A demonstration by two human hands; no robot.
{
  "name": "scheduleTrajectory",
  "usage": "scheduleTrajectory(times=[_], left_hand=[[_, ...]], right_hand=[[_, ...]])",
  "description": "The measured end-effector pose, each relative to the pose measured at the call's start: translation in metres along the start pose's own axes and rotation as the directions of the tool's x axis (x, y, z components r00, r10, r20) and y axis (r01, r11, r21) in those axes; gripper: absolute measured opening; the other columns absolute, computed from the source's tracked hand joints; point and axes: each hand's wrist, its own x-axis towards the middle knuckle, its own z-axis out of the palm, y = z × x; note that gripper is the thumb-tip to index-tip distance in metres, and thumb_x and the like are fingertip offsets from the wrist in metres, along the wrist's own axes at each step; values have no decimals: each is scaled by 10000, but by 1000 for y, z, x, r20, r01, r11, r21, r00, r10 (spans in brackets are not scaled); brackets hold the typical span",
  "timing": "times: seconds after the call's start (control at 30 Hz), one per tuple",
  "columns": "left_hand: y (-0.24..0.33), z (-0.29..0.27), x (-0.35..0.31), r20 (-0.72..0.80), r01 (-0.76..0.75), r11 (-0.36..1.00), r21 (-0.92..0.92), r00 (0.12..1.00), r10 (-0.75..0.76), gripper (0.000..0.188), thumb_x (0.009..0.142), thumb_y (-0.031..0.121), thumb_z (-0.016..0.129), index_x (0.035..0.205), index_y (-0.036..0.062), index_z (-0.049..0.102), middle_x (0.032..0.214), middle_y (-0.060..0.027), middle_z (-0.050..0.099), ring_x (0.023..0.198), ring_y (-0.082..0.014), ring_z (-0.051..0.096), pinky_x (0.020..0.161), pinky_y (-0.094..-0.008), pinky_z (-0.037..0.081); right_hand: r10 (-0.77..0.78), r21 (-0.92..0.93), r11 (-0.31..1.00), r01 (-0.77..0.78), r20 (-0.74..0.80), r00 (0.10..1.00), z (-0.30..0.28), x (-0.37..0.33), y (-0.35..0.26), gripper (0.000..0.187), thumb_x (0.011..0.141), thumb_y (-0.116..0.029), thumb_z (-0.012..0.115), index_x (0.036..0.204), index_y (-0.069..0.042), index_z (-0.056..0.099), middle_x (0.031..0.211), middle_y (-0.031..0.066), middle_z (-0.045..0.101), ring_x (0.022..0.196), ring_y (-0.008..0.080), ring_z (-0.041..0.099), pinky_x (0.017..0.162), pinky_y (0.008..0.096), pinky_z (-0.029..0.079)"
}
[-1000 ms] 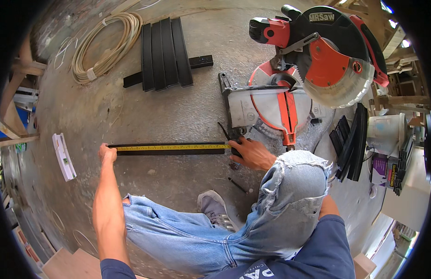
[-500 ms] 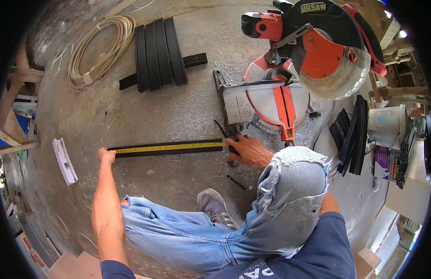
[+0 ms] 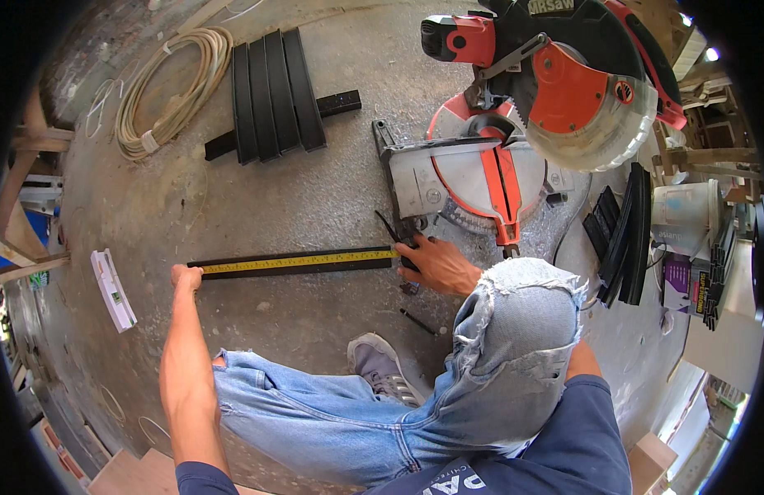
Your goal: The person measures and cuts metal strips using a tape measure and a miter saw.
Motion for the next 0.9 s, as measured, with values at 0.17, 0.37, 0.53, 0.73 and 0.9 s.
scheduleTrajectory(times=[0.17,0.37,0.53,0.73,0.9], left_hand=[[-20,4,25,37,-28,998,58,999,26,431,756,223,837,1042,-76,717,1101,-272,708,1070,-387,688,913,-435,533],[-32,10,40,36,-42,999,-4,998,42,421,750,230,835,1023,-70,723,1072,-265,717,1047,-382,698,895,-431,537],[-31,2,31,26,-23,1000,-3,999,23,404,739,212,831,1021,-59,728,1049,-252,726,1027,-371,706,874,-424,538],[-7,-14,1,85,13,999,-39,996,-9,396,731,192,808,1020,-64,722,1021,-253,727,989,-377,708,862,-420,539],[23,-33,-36,-119,-180,962,204,971,207,657,696,208,798,1280,-13,594,1271,-225,614,1220,-384,562,1031,-458,455]], right_hand=[[-24,12,1000,24,-47,999,7,2,1,440,970,-392,607,1319,-145,508,1086,233,579,888,422,658,748,499,544],[-32,23,999,34,-79,996,12,3,4,415,971,-383,603,1296,-141,515,1075,232,579,877,423,659,742,497,546],[-11,29,1000,11,-5,1000,5,6,-1,498,983,-417,573,1375,-119,502,1085,230,567,849,419,644,762,488,530],[14,56,998,-12,-23,1000,5,2,4,506,983,-432,569,1380,-127,499,1126,246,566,872,433,649,775,496,534],[17,34,999,-17,-17,1000,6,3,3,497,986,-437,556,1371,-126,505,1142,257,571,888,438,653,783,495,536]])
